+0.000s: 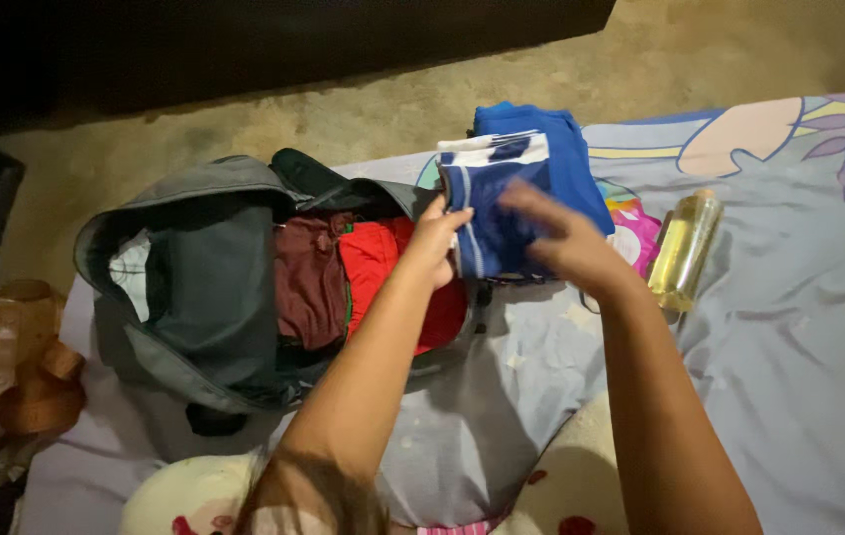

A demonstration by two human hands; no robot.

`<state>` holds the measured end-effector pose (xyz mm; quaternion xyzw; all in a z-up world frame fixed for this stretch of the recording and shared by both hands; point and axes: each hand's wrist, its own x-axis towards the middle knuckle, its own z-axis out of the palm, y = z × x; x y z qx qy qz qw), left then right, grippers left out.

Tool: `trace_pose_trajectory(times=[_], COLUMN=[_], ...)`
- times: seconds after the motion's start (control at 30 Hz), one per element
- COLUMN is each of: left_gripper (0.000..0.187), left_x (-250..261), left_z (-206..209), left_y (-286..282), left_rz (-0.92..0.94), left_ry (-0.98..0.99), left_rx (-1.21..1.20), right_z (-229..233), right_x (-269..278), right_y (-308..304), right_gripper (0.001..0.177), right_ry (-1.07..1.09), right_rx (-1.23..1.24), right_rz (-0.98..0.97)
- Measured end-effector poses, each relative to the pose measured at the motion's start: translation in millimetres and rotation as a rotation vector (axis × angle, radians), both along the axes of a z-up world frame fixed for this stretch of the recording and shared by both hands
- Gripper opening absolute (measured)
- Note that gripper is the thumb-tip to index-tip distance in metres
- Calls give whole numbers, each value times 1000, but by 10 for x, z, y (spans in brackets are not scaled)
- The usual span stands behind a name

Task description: The person packs a gray backpack with folded clothes and a small box. They place items one by one into the bag, adjusting and rearranging them to fit.

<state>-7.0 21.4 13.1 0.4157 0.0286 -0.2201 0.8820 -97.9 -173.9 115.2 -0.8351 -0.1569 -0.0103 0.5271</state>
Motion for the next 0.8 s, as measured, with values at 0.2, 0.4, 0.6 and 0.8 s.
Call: trace_pose_trajectory(times=[0.2, 0.4, 0.6, 0.8], left_gripper=[43, 44, 49, 50], left_x=[-246, -691, -804, -653], left_z=[456, 160, -613, -773], left_y=[649, 1685, 1832, 1743], left_rz=[-5, 79, 106, 338], left_ry=[-68, 119, 333, -2], left_rx=[-101, -71, 359, 688], right_z=[-673, -1073, -1005, -849], right_x=[317, 384, 362, 200], right_y=[-193, -129, 96, 678], right_gripper=[81, 82, 88, 64], right_ry=[-163, -95, -102, -532], right_rx=[-398, -539, -657, -434], right_rz=[-403, -389, -449, -545])
